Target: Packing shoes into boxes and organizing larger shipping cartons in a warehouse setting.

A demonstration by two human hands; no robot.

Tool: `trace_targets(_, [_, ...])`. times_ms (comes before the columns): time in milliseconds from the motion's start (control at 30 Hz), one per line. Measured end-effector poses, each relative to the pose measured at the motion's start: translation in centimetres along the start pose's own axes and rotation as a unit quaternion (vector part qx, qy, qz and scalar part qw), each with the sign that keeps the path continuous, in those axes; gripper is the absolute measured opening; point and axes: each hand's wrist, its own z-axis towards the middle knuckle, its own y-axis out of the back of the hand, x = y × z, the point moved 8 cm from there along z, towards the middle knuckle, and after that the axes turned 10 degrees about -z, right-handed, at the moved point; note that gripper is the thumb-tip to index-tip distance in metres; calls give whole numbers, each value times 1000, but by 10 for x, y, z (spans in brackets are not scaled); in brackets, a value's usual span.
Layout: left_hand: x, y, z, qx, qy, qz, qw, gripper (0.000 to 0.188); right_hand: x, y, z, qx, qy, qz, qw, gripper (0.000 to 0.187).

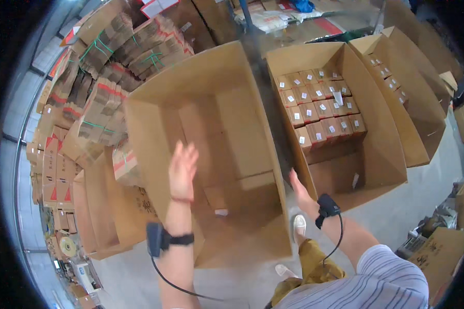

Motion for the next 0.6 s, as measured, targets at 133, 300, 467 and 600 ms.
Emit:
trace_targets(133, [122, 89, -103, -10, 65, 361, 930, 46, -106, 60, -46, -36, -123, -182, 975, 78])
trace_targets(300, [268, 218, -342, 129, 177, 538, 814, 31, -97, 33, -97, -45, -196, -508, 838, 75])
trace_targets(467, [329, 262, -474, 210, 231, 466, 828, 34, -152, -6, -137, 141, -195, -489, 838, 63])
trace_targets(600, [326, 300, -468, 14, 331, 236, 914, 33, -125, -50, -187, 182, -149, -526, 817, 54])
